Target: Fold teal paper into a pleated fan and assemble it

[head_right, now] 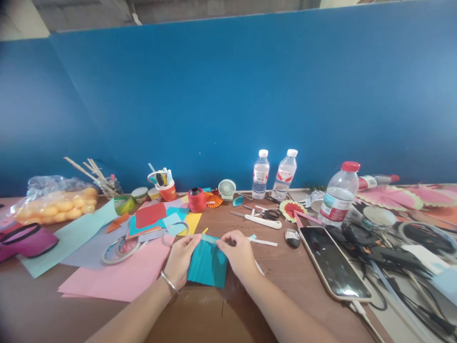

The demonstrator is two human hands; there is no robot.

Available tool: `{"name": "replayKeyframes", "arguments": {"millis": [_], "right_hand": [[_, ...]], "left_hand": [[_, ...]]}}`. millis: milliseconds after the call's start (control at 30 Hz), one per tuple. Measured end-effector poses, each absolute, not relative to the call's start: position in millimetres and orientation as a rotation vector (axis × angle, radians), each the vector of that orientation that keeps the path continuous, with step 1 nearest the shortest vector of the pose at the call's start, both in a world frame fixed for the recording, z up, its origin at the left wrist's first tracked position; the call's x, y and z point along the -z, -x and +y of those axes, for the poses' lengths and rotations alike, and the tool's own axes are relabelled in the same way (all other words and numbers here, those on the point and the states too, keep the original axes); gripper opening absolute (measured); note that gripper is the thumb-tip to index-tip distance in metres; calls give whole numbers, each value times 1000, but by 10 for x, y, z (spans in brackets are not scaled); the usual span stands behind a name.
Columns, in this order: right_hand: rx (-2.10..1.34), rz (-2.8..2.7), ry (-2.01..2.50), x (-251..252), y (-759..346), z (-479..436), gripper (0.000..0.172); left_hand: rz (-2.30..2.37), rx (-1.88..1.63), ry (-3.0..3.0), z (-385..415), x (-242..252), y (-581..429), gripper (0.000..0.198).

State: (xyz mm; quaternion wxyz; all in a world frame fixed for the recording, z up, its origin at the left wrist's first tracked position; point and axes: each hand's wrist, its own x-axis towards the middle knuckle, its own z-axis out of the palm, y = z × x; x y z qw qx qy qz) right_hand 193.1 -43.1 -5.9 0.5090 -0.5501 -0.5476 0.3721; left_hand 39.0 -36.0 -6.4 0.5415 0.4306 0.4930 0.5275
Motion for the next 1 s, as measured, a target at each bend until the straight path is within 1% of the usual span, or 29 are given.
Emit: {"name": "replayKeyframes", "arguments": {"millis": [100,233,300,400,567,800,1000], "right_hand": [[-943,-1205,1291,77,-1909,-438,17],[-1170,-1034,1238,85,-1891,-464,20],[-1217,-1001,1252,92,-1889,-475,22],[-1196,-950,1289,101,-1891,-477,22],[-1196,-921,1296,89,-1901,-466,23],[-1170,-993,1315,78,-1921,-466,22],[-1151,-1026,1338,73,-1919,-464,23]], "left_hand": [[1179,-1254,-1016,-362,57,-391,27],[1196,-1274,-1031,-355,67,-384,28],[1201,-1284,-1022,-352,71,-380,29],[1223,-1311,-1014,-353,66,-384,30],[1242,-1330,-985,-376,49,-415,28],[1215,-1265,-893,-409,81,-424,28],[1179,-1293,-918,-407,98,-413,26]]}}
